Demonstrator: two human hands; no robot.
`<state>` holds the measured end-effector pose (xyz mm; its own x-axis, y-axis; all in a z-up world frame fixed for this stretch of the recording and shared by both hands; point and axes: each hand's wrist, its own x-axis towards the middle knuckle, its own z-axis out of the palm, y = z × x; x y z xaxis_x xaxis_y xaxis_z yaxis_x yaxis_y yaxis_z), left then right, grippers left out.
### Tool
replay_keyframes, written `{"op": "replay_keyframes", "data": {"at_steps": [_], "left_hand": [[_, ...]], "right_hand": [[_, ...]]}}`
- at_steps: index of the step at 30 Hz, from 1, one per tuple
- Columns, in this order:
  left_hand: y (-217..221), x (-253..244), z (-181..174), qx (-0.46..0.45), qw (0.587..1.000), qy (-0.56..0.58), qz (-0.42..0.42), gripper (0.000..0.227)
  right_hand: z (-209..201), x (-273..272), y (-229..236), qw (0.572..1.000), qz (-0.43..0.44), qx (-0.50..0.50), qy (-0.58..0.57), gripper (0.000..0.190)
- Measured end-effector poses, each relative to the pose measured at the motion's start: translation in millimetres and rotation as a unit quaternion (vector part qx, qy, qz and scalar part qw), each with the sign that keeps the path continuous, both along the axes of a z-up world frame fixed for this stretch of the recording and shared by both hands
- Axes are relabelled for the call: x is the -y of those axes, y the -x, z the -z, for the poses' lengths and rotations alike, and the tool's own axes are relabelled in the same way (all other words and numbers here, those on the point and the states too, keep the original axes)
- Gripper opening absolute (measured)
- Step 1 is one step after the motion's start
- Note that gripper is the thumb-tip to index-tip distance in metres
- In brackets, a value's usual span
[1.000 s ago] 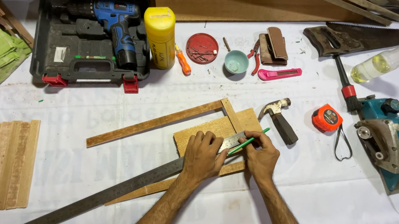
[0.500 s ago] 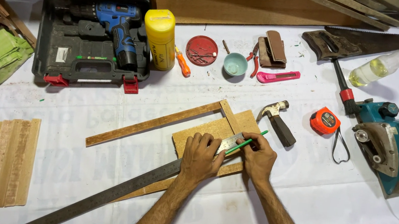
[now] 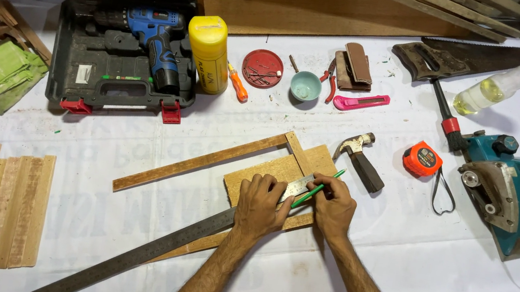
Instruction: The person assembles a small wooden frame on a workbench. They position thin wood strips around a board, hammer nails to fasten the joints, take measurements with a tape measure, and mark cut lines on the wood using a steel ruler and a pencil.
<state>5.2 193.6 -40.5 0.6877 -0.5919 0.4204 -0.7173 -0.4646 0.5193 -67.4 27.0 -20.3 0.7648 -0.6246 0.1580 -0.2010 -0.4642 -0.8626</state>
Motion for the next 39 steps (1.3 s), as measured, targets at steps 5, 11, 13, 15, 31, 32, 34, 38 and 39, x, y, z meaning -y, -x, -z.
{"op": "replay_keyframes", "data": {"at_steps": [5, 11, 13, 15, 31, 32, 34, 38, 39], "left_hand": [[0.0, 2.1, -15.9, -0.022, 1.000, -0.018, -0.001, 0.032], [-3.9, 10.2, -22.3, 0.006, 0.998, -0.053, 0.047, 0.043], [-6.2, 13.0, -17.4, -0.003, 0.996, -0.072, 0.061, 0.044], [-5.8, 15.5, -16.0, 0.010, 0.995, -0.069, 0.067, 0.034], [16.1, 48.5, -8.3, 0.043, 0.992, -0.109, -0.039, 0.021], [18.3, 48.3, -9.6, 0.045, 0.993, -0.101, -0.045, 0.022], [20.6, 50.1, -7.9, 0.048, 0.993, -0.094, -0.054, 0.023], [28.3, 56.4, -2.3, 0.065, 0.991, -0.075, -0.093, 0.023], [31.3, 56.8, -3.1, 0.056, 0.991, -0.070, -0.104, 0.022]], "right_hand": [[-6.3, 2.5, -0.9, 0.999, -0.014, 0.000, 0.040, 0.010], [-17.4, 10.9, -4.0, 0.991, -0.052, -0.054, 0.115, 0.016], [-17.6, 15.4, -6.2, 0.989, -0.058, -0.067, 0.119, 0.017], [-12.9, 23.1, -6.5, 0.987, -0.084, -0.074, 0.115, 0.022], [-28.3, 49.4, -37.9, 0.957, -0.252, -0.104, -0.100, 0.032], [-26.5, 49.3, -39.5, 0.954, -0.252, -0.114, -0.114, 0.032], [-21.1, 51.8, -43.0, 0.951, -0.255, -0.123, -0.128, 0.033], [-14.6, 60.4, -44.7, 0.946, -0.275, -0.093, -0.142, 0.035], [-15.1, 61.2, -44.9, 0.944, -0.271, -0.109, -0.152, 0.036]]}}
